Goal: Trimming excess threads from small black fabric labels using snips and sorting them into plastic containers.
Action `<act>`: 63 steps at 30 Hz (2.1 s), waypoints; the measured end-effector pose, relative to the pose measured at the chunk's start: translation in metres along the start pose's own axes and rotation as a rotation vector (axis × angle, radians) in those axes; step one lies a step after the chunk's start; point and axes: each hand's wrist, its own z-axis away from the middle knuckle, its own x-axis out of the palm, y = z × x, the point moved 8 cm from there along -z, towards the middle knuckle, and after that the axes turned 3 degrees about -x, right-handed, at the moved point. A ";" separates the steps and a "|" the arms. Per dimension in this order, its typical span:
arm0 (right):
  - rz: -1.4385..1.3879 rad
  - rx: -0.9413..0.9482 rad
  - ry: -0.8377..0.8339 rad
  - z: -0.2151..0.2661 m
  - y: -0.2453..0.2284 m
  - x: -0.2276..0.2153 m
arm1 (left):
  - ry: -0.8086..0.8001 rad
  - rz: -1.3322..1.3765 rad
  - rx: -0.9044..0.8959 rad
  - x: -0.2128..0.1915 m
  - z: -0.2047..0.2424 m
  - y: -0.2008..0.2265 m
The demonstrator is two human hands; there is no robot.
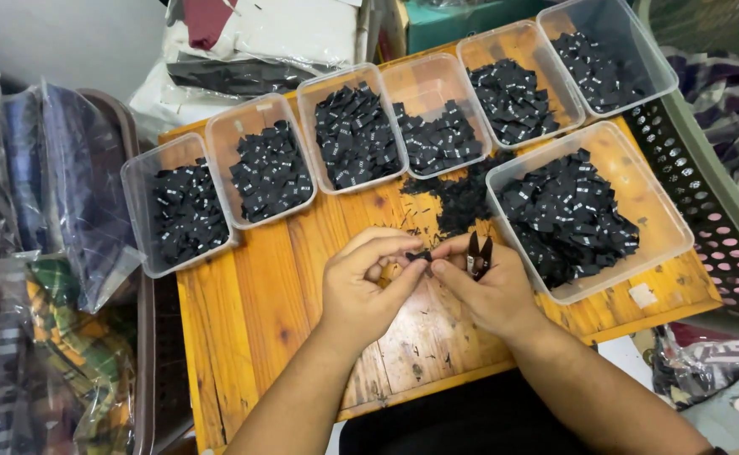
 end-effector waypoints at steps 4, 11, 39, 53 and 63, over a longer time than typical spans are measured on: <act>0.033 -0.002 0.023 -0.002 -0.009 0.002 | 0.001 -0.030 -0.030 0.000 0.002 -0.004; 0.122 0.005 0.018 -0.004 -0.015 0.008 | -0.045 -0.012 -0.127 0.001 0.002 -0.015; 0.390 -0.268 -0.260 0.013 -0.008 0.019 | 0.042 0.312 -0.432 0.004 0.018 -0.045; 0.381 -0.332 -0.266 0.011 -0.008 0.019 | 0.030 0.323 -0.385 0.006 0.017 -0.041; 0.305 -0.298 -0.270 0.014 0.000 0.016 | 0.019 0.353 -0.419 0.008 0.018 -0.042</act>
